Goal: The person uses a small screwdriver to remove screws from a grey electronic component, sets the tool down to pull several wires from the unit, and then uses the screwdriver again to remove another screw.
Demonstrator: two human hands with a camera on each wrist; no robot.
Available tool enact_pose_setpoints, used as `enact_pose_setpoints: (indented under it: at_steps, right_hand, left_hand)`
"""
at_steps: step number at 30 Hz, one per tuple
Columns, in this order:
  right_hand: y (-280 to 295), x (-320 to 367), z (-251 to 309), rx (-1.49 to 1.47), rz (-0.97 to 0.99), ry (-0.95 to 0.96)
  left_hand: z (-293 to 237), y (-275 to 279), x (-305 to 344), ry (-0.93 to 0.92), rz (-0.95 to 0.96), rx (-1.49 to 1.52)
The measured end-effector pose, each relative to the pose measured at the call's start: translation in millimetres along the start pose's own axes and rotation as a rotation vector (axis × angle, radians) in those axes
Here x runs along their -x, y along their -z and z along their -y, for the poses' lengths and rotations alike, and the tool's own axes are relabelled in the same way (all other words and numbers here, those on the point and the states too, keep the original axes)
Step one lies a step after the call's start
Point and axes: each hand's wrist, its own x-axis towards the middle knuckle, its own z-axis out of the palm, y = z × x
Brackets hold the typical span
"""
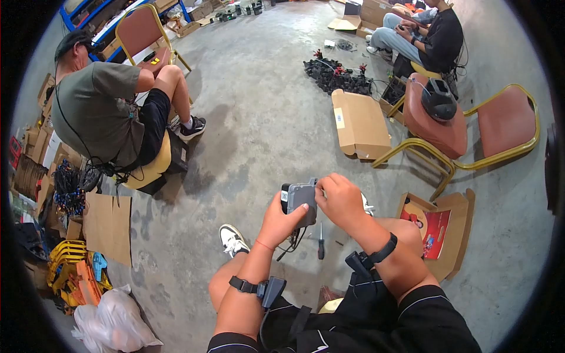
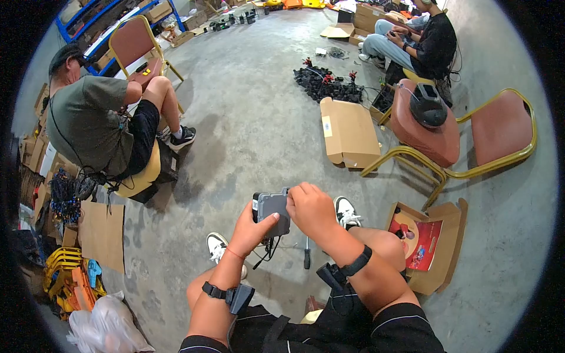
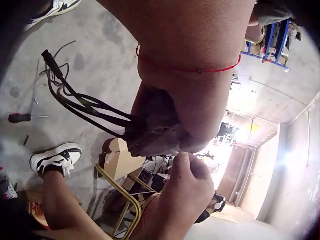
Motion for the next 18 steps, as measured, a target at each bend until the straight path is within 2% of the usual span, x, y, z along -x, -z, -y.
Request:
enact_pose_setpoints:
  at_steps: [8, 18]
  right_hand:
    - [-1.3, 1.6, -1.5, -0.025, 0.018, -0.062]
    - [-7.0, 5.0, -2.2, -0.019, 0.027, -0.116]
  left_hand:
    - [2.7, 1.1, -0.3, -0.045, -0.004, -0.060]
    - [2.9, -2.0, 1.4, 0.008, 0.020, -0.051]
